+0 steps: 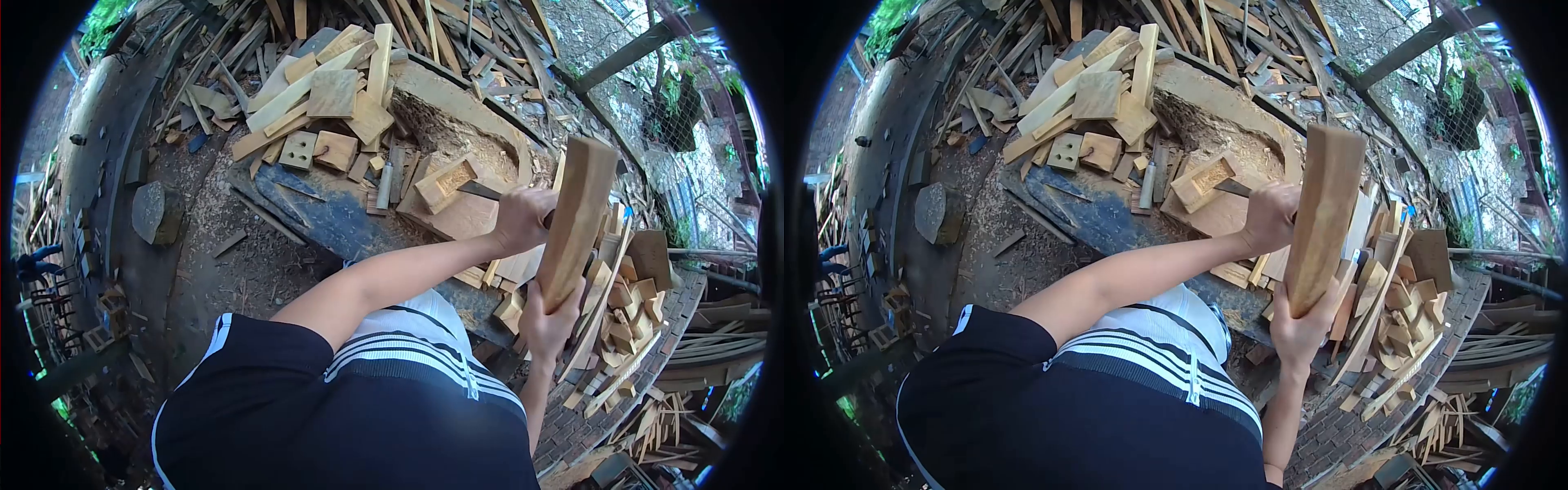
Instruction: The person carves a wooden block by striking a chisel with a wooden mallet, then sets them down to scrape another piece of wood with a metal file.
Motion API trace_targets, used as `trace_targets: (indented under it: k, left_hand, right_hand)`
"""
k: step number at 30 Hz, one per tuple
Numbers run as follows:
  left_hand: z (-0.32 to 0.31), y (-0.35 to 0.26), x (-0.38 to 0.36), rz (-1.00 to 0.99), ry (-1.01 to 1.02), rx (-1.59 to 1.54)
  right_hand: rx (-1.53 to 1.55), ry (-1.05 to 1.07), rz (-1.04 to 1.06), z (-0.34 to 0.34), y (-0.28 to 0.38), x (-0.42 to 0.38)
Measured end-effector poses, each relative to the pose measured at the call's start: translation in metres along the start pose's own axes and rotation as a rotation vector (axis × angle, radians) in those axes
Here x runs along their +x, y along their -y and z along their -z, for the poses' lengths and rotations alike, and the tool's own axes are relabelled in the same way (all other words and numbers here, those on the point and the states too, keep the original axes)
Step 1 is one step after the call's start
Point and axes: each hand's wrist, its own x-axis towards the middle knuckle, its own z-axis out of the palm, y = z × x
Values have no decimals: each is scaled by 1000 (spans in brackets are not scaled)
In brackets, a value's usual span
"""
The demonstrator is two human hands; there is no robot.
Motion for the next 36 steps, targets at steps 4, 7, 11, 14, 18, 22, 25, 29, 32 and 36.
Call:
trace_targets:
  k: [4, 7, 11, 14, 18, 22, 25, 29, 32, 36]
  left_hand:
    - [-9, 0, -3, -53, -102, -74]
    - [-7, 4, 0, -5, -93, -46]
    - [-4, 1, 4, 14, -69, -41]
    - [1, 7, 7, 25, -68, -27]
    - [3, 8, 5, 1, -98, -67]
    - [22, 6, -1, 38, 18, -129]
    - [38, 12, 5, 63, 177, -249]
    - [52, 27, 22, 73, 180, -489]
    - [69, 37, 50, 305, 39, -666]
    - [89, 53, 68, 401, -49, -736]
  right_hand:
    - [360, -119, 10, 9, -21, -11]
    - [683, -258, 138, 5, -6, -9]
    - [91, -156, 121, -3, -19, -5]
    - [500, -127, -44, 4, -28, -7]
    - [401, -80, -85, -7, -23, -6]
    - [193, 5, 91, 1, -13, -3]
    - [210, -11, 89, -4, -15, -2]
    - [227, -4, 64, -10, -16, -7]
    - [331, -1, 15, -9, -15, -11]
    - [417, -51, -2, -9, -20, -14]
